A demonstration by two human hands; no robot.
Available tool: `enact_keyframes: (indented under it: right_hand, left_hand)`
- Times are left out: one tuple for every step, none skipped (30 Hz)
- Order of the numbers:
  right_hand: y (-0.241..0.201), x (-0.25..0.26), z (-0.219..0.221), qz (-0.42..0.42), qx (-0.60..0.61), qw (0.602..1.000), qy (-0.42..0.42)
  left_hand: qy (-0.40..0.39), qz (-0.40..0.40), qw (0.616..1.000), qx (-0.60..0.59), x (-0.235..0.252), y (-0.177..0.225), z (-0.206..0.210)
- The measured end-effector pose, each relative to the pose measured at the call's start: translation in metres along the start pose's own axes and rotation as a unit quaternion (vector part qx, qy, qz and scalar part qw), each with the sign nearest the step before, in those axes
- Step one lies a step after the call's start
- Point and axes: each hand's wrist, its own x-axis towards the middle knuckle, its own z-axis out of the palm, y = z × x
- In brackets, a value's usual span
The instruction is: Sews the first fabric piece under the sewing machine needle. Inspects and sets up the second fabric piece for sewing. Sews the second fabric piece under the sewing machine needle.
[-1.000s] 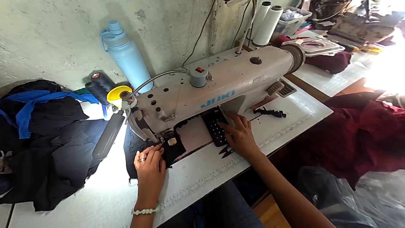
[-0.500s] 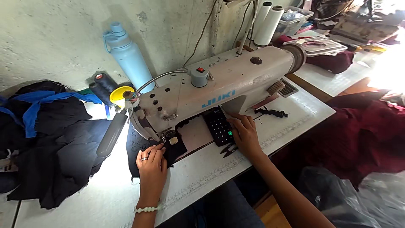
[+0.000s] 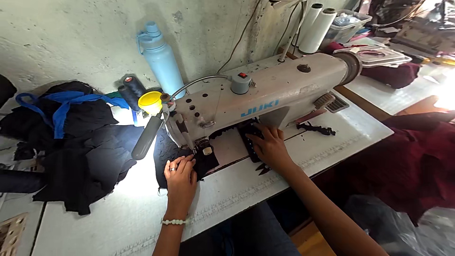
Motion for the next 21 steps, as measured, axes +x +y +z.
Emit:
enact_keyframes:
  right_hand:
    - [-0.002, 0.002, 0.000, 0.005, 0.001, 1.000, -0.009]
    - [-0.006, 0.004, -0.001, 0.009, 0.006, 1.000, -0.006]
    - [-0.011, 0.006, -0.003, 0.014, 0.017, 1.000, 0.005]
    - [-0.020, 0.008, -0.005, 0.016, 0.033, 0.999, 0.018]
    - [-0.030, 0.009, -0.006, 0.015, 0.055, 0.998, 0.029]
    - [-0.043, 0.010, -0.007, 0.009, 0.082, 0.996, 0.035]
    - [-0.057, 0.011, -0.006, -0.002, 0.111, 0.993, 0.033]
    - [-0.073, 0.011, -0.004, -0.019, 0.141, 0.990, 0.025]
    - [-0.087, 0.011, 0.001, -0.038, 0.169, 0.985, 0.013]
    - [-0.100, 0.012, 0.008, -0.060, 0.191, 0.980, 0.001]
    - [-0.110, 0.015, 0.016, -0.080, 0.198, 0.977, -0.009]
    - [-0.118, 0.018, 0.024, -0.098, 0.192, 0.976, -0.019]
    - [-0.122, 0.022, 0.031, -0.113, 0.175, 0.978, -0.029]
    - [-0.124, 0.026, 0.038, -0.127, 0.154, 0.979, -0.036]
    - [-0.124, 0.028, 0.044, -0.136, 0.134, 0.981, -0.043]
    - [-0.123, 0.030, 0.048, -0.141, 0.115, 0.982, -0.048]
    - [-0.122, 0.030, 0.050, -0.142, 0.104, 0.983, -0.052]
    - [-0.122, 0.030, 0.049, -0.141, 0.100, 0.984, -0.053]
    - [-0.122, 0.029, 0.048, -0.136, 0.101, 0.984, -0.052]
    - [-0.123, 0.027, 0.047, -0.130, 0.106, 0.984, -0.052]
    - [-0.124, 0.025, 0.046, -0.124, 0.113, 0.985, -0.050]
  left_hand:
    - [-0.004, -0.007, 1.000, -0.009, 0.000, 0.000, -0.001]
    - [-0.008, -0.016, 1.000, -0.021, 0.001, 0.000, -0.003]
    - [-0.017, -0.027, 0.999, -0.039, 0.002, 0.000, -0.005]
    - [-0.029, -0.039, 0.997, -0.058, 0.003, -0.001, -0.008]
    - [-0.044, -0.048, 0.995, -0.076, 0.004, -0.001, -0.011]
    - [-0.059, -0.056, 0.993, -0.089, 0.006, -0.002, -0.015]
    - [-0.075, -0.061, 0.990, -0.099, 0.007, -0.002, -0.018]
    - [-0.092, -0.066, 0.988, -0.106, 0.009, -0.002, -0.021]
    - [-0.109, -0.068, 0.986, -0.110, 0.011, -0.002, -0.024]
    - [-0.124, -0.069, 0.984, -0.112, 0.013, -0.003, -0.026]
    - [-0.135, -0.069, 0.982, -0.112, 0.014, -0.004, -0.027]
    - [-0.141, -0.067, 0.982, -0.109, 0.015, -0.005, -0.028]
    - [-0.148, -0.065, 0.981, -0.106, 0.016, -0.005, -0.028]
    - [-0.155, -0.066, 0.980, -0.102, 0.016, -0.004, -0.029]
    - [-0.158, -0.066, 0.980, -0.100, 0.017, -0.004, -0.029]
    - [-0.157, -0.066, 0.980, -0.100, 0.017, -0.005, -0.029]
    - [-0.155, -0.066, 0.980, -0.102, 0.016, -0.005, -0.029]
    - [-0.152, -0.065, 0.981, -0.104, 0.016, -0.005, -0.028]
    - [-0.147, -0.064, 0.982, -0.104, 0.016, -0.005, -0.028]
    - [-0.133, -0.060, 0.984, -0.101, 0.015, -0.005, -0.026]
    - [-0.109, -0.051, 0.988, -0.094, 0.015, -0.006, -0.024]
